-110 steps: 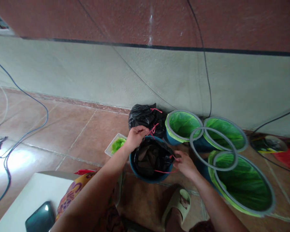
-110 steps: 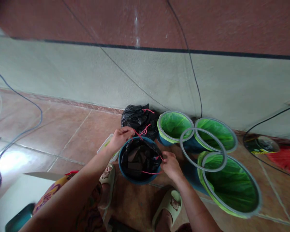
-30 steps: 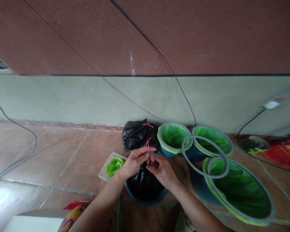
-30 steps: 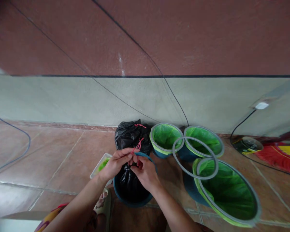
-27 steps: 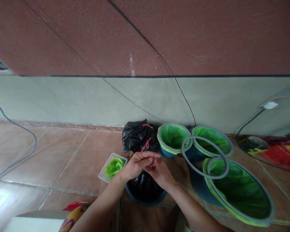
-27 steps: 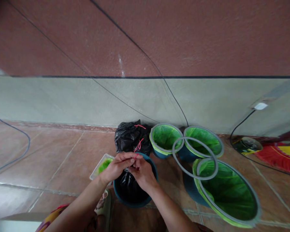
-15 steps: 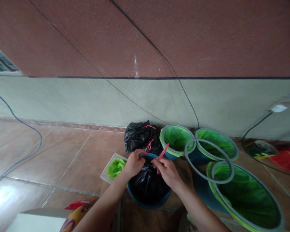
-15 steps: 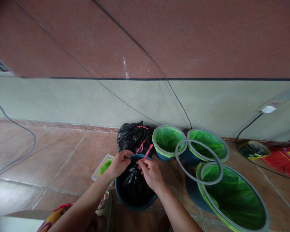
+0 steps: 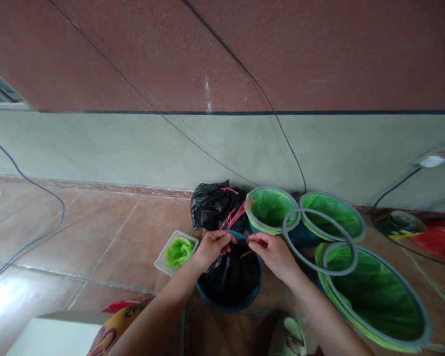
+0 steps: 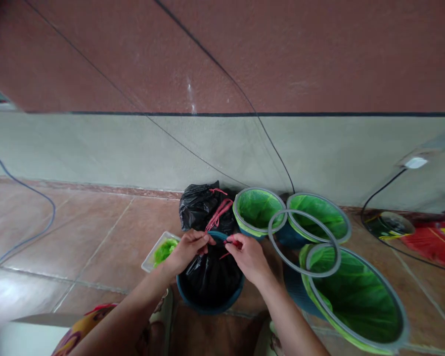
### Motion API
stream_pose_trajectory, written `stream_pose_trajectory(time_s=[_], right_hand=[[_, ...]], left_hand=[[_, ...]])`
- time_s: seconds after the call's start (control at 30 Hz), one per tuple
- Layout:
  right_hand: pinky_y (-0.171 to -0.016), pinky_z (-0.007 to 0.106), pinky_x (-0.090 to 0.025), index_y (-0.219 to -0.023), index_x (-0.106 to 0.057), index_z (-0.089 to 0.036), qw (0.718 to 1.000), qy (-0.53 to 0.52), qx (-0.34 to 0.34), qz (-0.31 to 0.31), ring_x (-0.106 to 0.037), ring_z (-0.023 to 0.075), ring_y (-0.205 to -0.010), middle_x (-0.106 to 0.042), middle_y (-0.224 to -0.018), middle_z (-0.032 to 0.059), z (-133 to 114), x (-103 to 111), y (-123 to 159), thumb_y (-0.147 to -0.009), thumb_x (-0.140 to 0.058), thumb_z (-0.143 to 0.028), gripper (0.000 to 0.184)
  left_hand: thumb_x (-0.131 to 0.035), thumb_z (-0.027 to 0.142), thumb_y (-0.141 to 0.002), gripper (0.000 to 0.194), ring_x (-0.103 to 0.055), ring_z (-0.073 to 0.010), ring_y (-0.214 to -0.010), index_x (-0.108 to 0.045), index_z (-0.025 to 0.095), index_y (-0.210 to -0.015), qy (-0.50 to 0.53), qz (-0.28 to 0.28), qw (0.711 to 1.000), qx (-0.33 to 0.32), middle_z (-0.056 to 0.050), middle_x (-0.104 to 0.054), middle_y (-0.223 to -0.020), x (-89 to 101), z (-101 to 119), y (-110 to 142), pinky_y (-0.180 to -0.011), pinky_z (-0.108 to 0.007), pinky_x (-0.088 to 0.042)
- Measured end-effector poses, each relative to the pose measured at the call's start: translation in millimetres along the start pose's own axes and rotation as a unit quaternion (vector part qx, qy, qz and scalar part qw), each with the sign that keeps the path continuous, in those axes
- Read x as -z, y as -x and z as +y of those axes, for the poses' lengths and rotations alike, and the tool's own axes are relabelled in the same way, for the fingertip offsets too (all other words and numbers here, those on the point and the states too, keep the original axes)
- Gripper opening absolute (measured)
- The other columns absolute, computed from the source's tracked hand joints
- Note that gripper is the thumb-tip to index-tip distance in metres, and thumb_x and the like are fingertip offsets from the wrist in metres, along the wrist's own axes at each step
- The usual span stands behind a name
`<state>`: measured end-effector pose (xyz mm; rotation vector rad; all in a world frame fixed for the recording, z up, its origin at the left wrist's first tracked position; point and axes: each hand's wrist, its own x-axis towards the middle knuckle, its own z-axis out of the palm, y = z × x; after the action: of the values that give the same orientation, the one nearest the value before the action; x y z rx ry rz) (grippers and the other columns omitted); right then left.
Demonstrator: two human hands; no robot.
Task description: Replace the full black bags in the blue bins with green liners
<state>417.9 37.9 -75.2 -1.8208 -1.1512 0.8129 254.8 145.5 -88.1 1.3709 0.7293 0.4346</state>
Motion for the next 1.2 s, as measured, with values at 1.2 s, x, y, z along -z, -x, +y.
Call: stream_pose_trajectory(time_s=[1.2], right_hand=[[-0.090, 0.032, -0.045, -0.081, -0.066, -0.021, 0.982, -0.038, 0.153, -0.107, -0.061, 0.0172, -0.098, -0.069, -0.101, 0.0042, -22.7, 5.0, 4.6, -0.086, -0.046, -0.019, 0.020]], left_hand=[[-0.048, 0.014, -0.080, 0.027, -0.055, -0.0134, -0.071, -0.074, 0.016, -0.085, -0.200, -0.198, 0.955, -0.092, -0.001, -0.067, -0.075, -16.9, -2.7, 13.0, -0.067, -0.022, -0.042]])
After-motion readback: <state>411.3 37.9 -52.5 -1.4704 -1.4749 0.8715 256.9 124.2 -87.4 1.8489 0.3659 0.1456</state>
